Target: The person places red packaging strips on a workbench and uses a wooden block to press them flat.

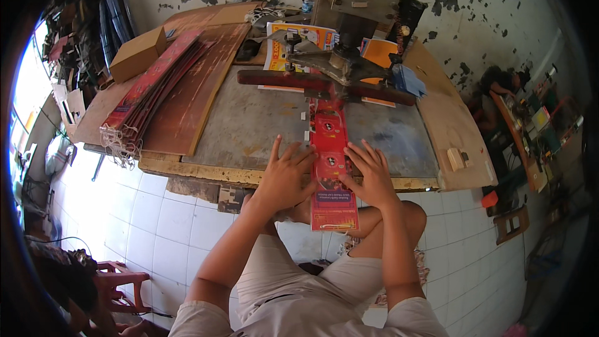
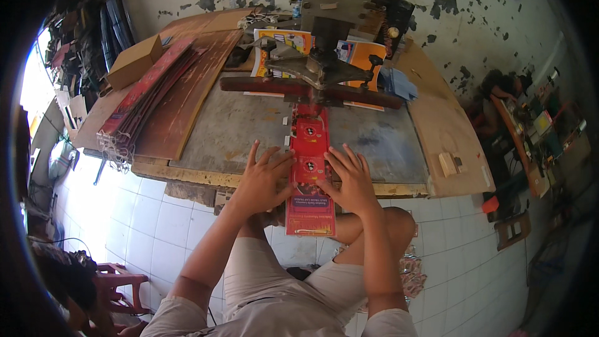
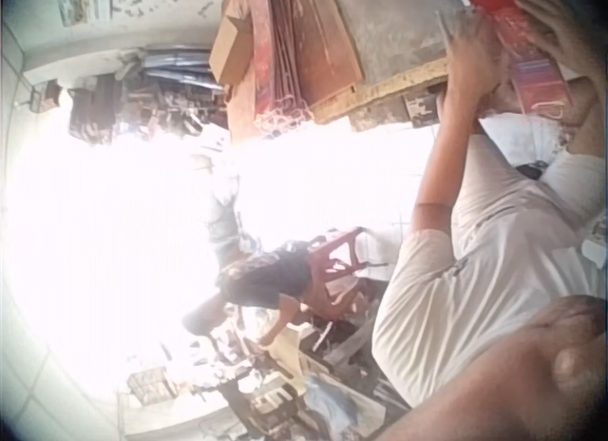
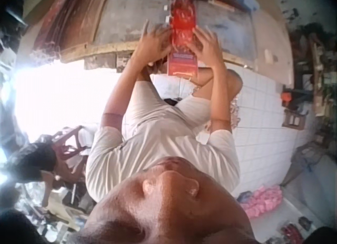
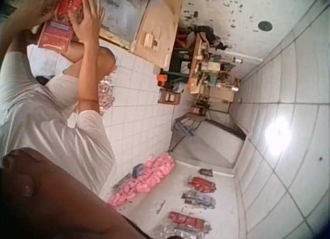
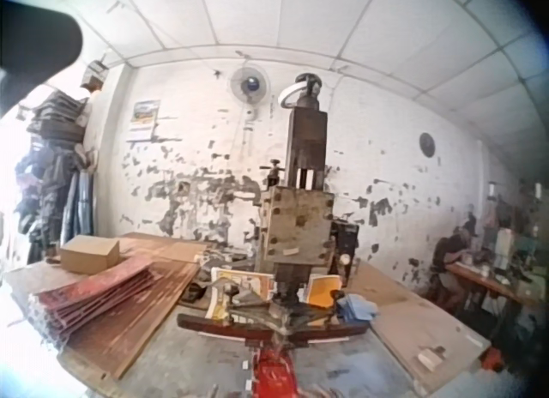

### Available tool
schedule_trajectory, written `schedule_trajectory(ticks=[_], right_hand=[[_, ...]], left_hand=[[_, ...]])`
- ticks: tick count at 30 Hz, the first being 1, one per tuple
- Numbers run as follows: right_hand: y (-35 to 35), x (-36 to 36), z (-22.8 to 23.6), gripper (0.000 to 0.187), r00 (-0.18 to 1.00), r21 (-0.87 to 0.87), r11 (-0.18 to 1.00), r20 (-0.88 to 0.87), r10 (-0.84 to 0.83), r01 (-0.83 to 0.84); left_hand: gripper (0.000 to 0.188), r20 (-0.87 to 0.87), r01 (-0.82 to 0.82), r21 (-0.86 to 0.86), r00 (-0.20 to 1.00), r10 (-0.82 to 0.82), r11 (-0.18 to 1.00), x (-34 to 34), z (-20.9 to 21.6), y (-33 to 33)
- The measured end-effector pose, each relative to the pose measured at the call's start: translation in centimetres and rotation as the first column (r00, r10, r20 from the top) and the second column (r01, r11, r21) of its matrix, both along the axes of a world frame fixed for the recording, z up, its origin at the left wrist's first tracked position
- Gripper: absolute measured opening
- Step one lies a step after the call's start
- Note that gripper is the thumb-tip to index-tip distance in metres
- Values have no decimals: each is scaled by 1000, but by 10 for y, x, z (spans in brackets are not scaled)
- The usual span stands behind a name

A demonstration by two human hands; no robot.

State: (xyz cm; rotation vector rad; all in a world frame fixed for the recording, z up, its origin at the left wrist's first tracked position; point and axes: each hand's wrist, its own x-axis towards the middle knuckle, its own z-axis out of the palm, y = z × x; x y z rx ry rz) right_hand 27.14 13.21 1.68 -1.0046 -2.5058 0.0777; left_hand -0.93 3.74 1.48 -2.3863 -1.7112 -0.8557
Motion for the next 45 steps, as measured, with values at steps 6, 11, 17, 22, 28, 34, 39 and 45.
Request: schedule_trajectory(ticks=[6,11,17,22,28,34,39,45], right_hand=[[11,-7,-4,76,999,-24,1000,-55,2,-3],[14,-9,-8,75,998,-2,1000,-68,5,-5],[13,-11,-5,75,998,-20,1000,-60,-15,14],[15,-11,-6,75,998,-15,999,-53,-32,31],[17,-12,-7,75,997,-29,999,-68,-28,26],[17,-11,-7,75,997,-20,999,-58,-41,40],[18,-14,-7,75,998,-27,999,-54,-40,39],[17,-14,-8,76,997,-36,997,-39,-63,61]], left_hand=[[61,48,-19,16,999,19,1000,1,-3,9],[64,57,-28,-29,998,30,999,2,-2,8],[63,48,-36,-44,998,38,998,3,-1,10],[59,47,-46,-42,998,48,998,5,0,11],[58,47,-52,-45,997,54,998,6,0,12],[59,41,-58,-41,997,60,997,8,0,13],[58,22,-69,-41,997,70,997,6,-1,13],[59,28,-66,-36,997,67,997,7,-3,14]])
